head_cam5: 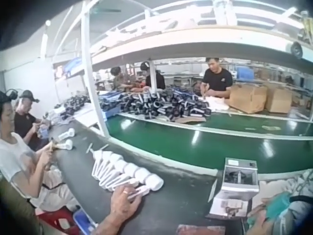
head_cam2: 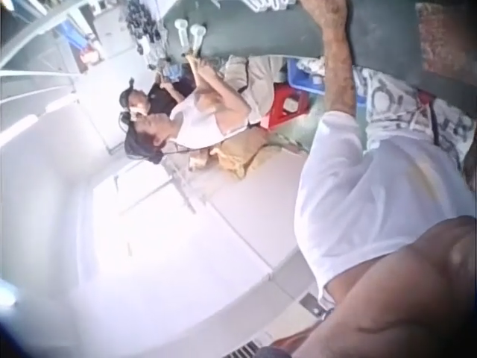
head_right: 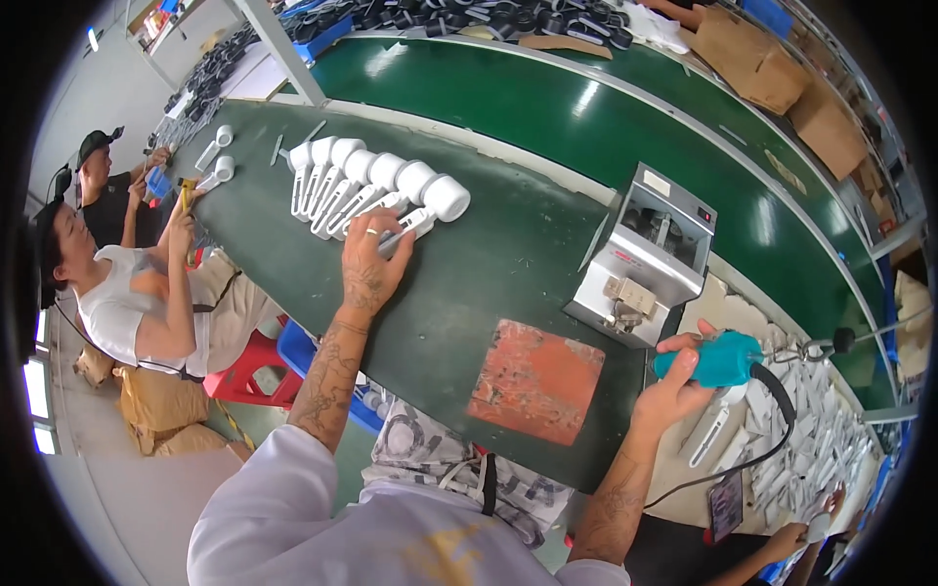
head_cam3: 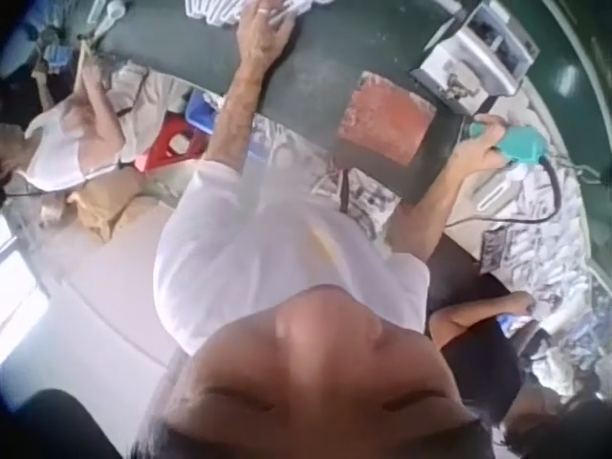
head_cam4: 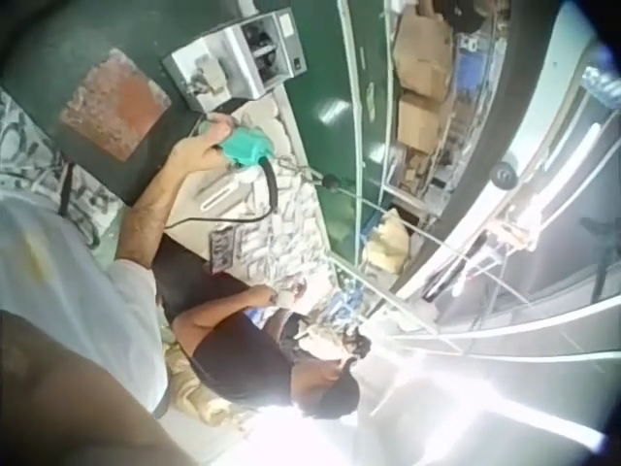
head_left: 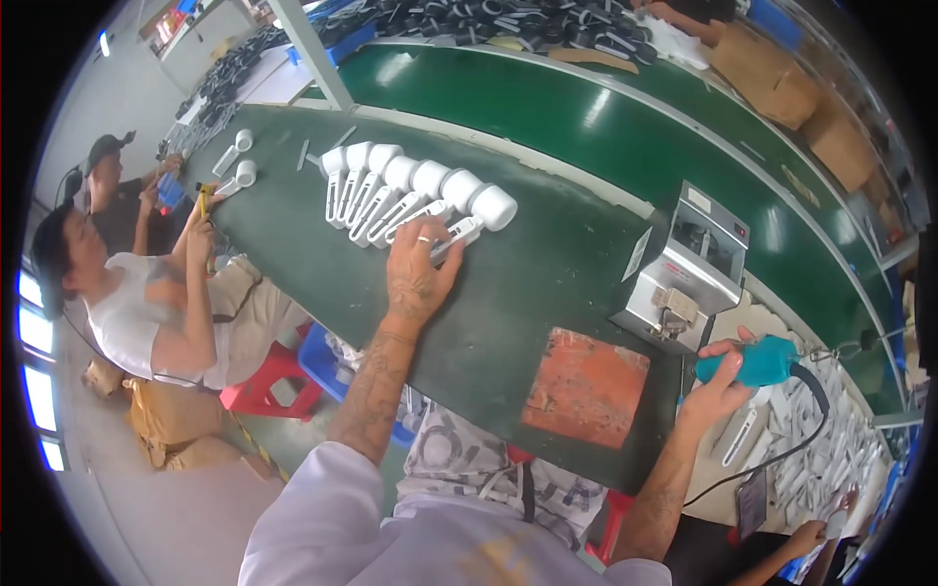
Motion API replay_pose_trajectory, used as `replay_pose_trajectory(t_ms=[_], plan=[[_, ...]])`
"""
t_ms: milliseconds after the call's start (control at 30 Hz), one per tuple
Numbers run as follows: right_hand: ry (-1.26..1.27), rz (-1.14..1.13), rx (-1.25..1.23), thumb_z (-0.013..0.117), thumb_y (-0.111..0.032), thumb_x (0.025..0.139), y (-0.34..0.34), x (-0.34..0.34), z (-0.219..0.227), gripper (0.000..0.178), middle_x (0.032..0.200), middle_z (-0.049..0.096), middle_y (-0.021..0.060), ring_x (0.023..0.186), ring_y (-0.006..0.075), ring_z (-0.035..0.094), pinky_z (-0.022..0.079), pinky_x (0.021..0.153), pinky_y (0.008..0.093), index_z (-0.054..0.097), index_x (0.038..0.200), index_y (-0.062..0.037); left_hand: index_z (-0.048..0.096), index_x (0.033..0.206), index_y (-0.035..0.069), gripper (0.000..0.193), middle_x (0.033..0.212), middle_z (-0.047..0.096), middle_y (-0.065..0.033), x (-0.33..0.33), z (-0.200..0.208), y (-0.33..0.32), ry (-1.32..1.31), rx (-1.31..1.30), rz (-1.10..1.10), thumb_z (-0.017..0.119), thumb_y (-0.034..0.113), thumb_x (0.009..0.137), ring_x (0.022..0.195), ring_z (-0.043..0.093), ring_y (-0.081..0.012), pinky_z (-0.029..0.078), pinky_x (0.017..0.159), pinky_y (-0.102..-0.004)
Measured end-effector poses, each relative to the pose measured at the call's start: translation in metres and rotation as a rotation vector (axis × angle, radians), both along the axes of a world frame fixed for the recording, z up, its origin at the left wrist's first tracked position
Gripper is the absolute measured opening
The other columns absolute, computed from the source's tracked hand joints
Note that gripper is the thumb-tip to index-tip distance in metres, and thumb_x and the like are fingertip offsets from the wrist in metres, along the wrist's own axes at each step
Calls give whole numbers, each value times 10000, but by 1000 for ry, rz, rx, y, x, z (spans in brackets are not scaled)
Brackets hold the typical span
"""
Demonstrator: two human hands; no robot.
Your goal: The person assembles handheld fans on a production line by joining fan handles and fan bases with other fan components. The components are secured using an electric screwdriver.
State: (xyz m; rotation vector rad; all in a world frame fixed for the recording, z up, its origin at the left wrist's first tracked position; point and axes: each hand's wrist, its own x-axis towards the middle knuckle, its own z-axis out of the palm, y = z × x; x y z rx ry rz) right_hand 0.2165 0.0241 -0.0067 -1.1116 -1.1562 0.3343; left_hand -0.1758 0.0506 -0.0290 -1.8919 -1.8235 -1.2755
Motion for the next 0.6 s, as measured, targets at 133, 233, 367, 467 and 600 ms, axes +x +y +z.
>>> replay_pose_trajectory(t_ms=[133,233,367,467,600], plan=[[84,32,-22,585,-428,1023,-3,2,-4,567,837,602,67,768,156,576,441,700,283,500,1287,66,580,942,92,274,1054,661,-77,0,1,2,50,25,-9,800,74,780,998,617,-332,498,854,-437],[95,23,2,581,-436,1024,-1,1,-6,583,843,601,76,773,164,577,439,693,282,491,1295,72,618,1136,87,420,1298,581,-104,9,15,4,172,-3,71,815,235,796,1271,510,-354,392,1049,-495],[68,-18,-47,576,-492,1015,-2,3,-8,647,819,595,77,759,167,566,431,691,283,485,1301,81,390,1557,166,812,1566,369,-161,8,22,19,266,-279,141,707,512,895,1469,301,-425,184,1220,-588],[57,-22,-38,577,-494,1015,-2,8,-13,648,808,593,71,751,169,564,420,673,282,490,1302,81,380,1569,224,754,1587,348,-149,-1,14,26,287,-346,163,666,506,931,1463,318,-423,172,1195,-642],[38,8,-21,528,-432,1058,-2,8,-15,589,821,592,71,766,155,561,433,679,279,480,1334,85,382,1570,226,755,1590,348,-141,-20,14,24,326,-351,219,664,512,930,1459,335,-405,182,1194,-633]])
